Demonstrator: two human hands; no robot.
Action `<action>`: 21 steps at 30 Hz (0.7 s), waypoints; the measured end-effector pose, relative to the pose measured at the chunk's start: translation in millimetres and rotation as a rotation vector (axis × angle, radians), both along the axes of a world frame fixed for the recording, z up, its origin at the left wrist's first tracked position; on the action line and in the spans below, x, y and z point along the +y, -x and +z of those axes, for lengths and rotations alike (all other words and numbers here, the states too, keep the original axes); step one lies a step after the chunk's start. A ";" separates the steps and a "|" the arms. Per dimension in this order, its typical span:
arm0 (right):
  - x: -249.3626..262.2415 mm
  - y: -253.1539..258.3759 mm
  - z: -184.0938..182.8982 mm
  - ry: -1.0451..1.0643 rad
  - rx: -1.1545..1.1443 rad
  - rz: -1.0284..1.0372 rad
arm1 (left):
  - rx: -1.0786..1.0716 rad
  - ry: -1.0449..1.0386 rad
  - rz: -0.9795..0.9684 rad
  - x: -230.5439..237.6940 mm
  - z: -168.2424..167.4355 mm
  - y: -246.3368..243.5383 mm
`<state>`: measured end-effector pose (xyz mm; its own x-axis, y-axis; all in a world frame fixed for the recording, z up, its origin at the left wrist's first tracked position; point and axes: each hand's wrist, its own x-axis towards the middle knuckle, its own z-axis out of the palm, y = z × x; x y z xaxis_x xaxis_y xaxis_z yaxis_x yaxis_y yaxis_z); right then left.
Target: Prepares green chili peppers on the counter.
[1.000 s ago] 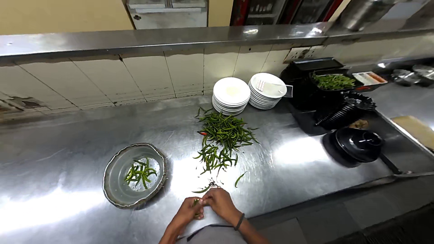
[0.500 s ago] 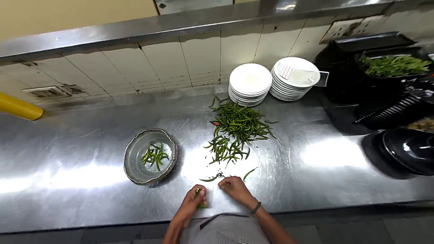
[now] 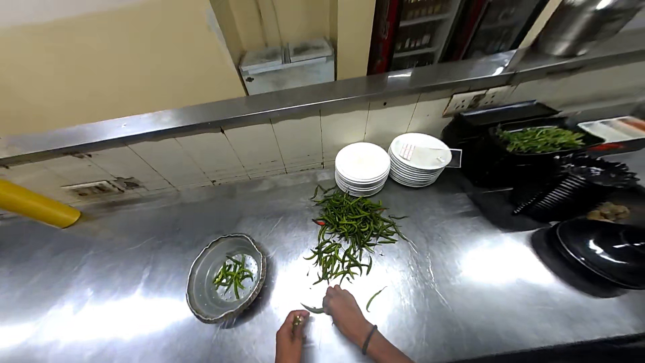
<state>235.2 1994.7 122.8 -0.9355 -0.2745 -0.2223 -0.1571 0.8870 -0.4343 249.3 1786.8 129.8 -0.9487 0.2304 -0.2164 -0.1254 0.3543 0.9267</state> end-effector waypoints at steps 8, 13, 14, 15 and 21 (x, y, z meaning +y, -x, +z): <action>4.9 -17.7 9.5 0.043 0.210 0.015 | 0.240 0.434 -0.482 22.6 2.6 9.3; 17.3 -23.4 24.7 0.515 -0.086 -0.145 | 0.304 0.485 -0.614 21.2 13.7 16.5; 19.9 -23.9 26.2 0.628 -0.144 -0.196 | 0.356 0.402 -0.598 17.1 11.8 18.2; 21.6 -24.1 26.7 0.741 -0.210 -0.240 | 0.392 0.306 -0.580 13.7 9.9 19.5; 17.8 -26.8 11.4 1.254 -0.504 -0.372 | 0.394 0.056 -0.471 8.6 13.4 15.1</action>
